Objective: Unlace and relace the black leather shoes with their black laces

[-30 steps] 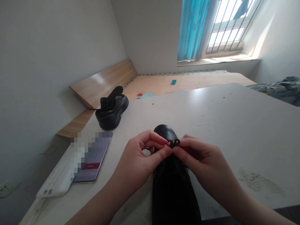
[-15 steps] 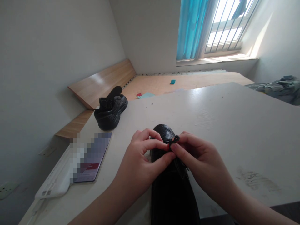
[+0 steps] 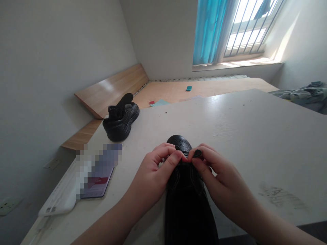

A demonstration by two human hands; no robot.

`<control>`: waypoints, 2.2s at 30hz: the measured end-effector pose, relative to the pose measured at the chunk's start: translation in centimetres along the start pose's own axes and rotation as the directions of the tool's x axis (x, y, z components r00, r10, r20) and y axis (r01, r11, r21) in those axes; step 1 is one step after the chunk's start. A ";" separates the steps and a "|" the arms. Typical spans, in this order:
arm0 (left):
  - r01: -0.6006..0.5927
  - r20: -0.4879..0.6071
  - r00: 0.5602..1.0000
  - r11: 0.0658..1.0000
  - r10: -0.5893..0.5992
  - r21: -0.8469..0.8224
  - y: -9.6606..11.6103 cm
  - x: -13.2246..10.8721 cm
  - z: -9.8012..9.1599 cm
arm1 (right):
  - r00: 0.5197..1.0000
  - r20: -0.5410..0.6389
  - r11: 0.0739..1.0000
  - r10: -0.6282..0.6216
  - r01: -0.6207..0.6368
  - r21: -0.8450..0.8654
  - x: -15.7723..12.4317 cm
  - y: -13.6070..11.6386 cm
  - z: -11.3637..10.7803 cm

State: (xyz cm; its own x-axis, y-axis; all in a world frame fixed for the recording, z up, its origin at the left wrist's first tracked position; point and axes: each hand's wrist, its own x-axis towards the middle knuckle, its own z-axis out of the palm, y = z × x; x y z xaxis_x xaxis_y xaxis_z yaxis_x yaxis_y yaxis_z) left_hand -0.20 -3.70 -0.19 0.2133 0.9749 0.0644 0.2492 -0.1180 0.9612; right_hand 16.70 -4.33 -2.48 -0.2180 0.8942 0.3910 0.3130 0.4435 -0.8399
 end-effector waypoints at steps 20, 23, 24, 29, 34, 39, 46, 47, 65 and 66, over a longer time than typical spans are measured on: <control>-0.303 0.185 0.953 0.799 0.241 0.519 0.5 -0.4 -0.2 | 0.897 0.163 0.606 -0.411 0.403 -0.686 0.4 -1.4 -0.4; -0.340 0.237 0.939 0.775 0.249 0.532 0.8 -0.5 -0.4 | 0.896 0.175 0.608 -0.408 0.410 -0.680 0.6 -1.6 -0.7; -0.348 0.245 0.936 0.771 0.253 0.533 0.9 -0.5 -0.5 | 0.893 0.178 0.603 -0.414 0.415 -0.681 0.7 -1.7 -0.8; -0.353 0.242 0.934 0.788 0.263 0.505 0.8 -0.6 -0.3 | 0.901 0.155 0.630 -0.405 0.397 -0.668 1.1 -1.5 -1.5; -0.297 0.175 0.953 0.875 0.247 0.382 0.5 -0.4 -0.3 | 0.845 0.174 0.620 -0.506 0.496 -0.608 1.1 -1.1 -1.4; -0.261 0.119 0.965 0.904 0.234 0.337 0.1 0.0 -0.2 | 0.762 0.187 0.517 -0.620 0.576 -0.633 0.9 -0.6 -1.2; -0.207 0.088 0.978 0.937 0.189 0.283 -0.1 0.2 -0.5 | 0.707 0.229 0.456 -0.669 0.634 -0.625 0.8 -1.0 -1.5; -0.191 0.082 0.981 0.945 0.175 0.267 -0.1 0.3 -0.6 | 0.704 0.245 0.448 -0.667 0.642 -0.622 0.9 -1.1 -1.6; -0.254 0.138 0.965 0.916 0.221 0.311 0.5 -0.2 -1.5 | 0.963 0.155 0.939 -0.222 0.254 -0.232 1.5 -0.6 -2.0; -0.265 0.138 0.963 0.900 0.230 0.346 0.5 -0.2 -1.6 | 0.973 0.143 0.952 -0.181 0.210 -0.224 1.6 -0.6 -2.0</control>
State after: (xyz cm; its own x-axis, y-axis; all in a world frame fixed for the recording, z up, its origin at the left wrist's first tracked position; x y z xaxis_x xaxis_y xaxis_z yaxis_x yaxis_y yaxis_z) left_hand -1.61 -3.69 0.74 0.3930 0.8859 0.2464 0.4945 -0.4295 0.7556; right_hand 17.97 -3.00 -0.60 -0.4009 0.7814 0.4783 0.4596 0.6231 -0.6329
